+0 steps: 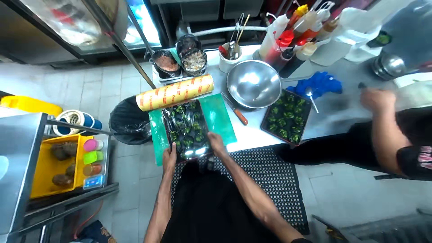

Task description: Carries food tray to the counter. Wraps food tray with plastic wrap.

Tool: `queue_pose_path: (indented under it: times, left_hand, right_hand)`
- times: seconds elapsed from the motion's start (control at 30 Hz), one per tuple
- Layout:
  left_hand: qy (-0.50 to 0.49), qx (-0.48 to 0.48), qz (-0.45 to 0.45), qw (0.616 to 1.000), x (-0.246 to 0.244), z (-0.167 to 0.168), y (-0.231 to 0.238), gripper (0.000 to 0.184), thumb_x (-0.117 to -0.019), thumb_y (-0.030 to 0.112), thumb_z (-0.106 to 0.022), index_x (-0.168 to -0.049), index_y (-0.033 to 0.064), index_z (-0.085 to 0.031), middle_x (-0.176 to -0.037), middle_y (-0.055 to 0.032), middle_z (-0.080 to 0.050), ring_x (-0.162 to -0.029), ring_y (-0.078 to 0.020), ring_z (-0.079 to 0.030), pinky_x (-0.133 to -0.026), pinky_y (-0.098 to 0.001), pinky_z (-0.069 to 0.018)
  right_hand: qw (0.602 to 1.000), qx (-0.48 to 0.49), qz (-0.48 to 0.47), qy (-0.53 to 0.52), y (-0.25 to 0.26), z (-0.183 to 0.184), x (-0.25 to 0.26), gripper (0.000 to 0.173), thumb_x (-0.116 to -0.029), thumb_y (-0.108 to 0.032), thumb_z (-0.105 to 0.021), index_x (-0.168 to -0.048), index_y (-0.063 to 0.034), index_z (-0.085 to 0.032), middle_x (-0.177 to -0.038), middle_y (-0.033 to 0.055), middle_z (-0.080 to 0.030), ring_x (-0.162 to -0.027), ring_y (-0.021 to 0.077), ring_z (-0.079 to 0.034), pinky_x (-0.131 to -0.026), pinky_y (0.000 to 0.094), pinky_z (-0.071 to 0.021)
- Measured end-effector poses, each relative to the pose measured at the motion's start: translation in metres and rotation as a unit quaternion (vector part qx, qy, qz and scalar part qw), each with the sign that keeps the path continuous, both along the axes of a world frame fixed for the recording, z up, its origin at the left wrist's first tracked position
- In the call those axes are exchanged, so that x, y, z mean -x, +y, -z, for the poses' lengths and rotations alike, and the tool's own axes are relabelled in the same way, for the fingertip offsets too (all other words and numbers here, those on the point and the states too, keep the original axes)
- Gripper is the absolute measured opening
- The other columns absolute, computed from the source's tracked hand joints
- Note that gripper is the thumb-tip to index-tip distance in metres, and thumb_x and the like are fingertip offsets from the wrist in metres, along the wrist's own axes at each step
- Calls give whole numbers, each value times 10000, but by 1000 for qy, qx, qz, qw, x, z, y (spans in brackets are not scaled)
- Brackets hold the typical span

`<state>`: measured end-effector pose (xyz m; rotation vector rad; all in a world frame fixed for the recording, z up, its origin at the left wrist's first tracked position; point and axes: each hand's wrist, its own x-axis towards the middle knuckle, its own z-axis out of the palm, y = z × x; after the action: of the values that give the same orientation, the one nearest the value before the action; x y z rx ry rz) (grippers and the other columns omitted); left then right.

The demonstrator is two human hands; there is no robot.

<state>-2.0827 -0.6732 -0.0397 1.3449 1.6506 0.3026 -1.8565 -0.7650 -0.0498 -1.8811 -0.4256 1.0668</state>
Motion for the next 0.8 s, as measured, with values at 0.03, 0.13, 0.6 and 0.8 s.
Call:
queue_pose_path:
  times: [0.03,0.13,0.6,0.8]
  left_hand:
    - [16,-8,10,1000,-4,3,0,731,-1031,627,-436,-1328,-21,-599,-1230,-268,-646,-1176,-390,-616,-1010,-597,-478]
    - [-17,-30,7,999,-3,6,-14,688,-1081,558,-357,-1138,-56,-661,-1037,-256,-666,-985,-350,-653,-890,-557,-519]
    - [-122,31,-44,991,52,38,-70,649,-1078,554,-367,-1307,7,-630,-1259,-210,-656,-1181,-281,-627,-1020,-518,-505]
    - [-109,19,-62,992,47,49,-78,597,-1073,520,-428,-1310,-2,-595,-1220,-210,-647,-1134,-281,-622,-995,-501,-500]
  right_hand:
    - [1000,1,-9,-14,-2,-4,0,359,-1087,-265,-493,-1253,-23,-700,-1173,181,-712,-1104,273,-674,-992,496,-527]
    - [1000,-21,13,-15,-16,-16,5,330,-1075,-207,-521,-1277,-10,-692,-1197,190,-708,-1120,261,-678,-1005,464,-536]
    - [998,-4,-23,-63,-67,-26,-46,376,-1047,-169,-565,-1384,-6,-611,-1294,174,-682,-1163,243,-678,-1023,427,-554]
    - [872,180,-96,-444,-29,-20,-174,480,-1031,-224,-531,-1504,-141,-530,-1482,243,-526,-1385,454,-480,-1127,596,-418]
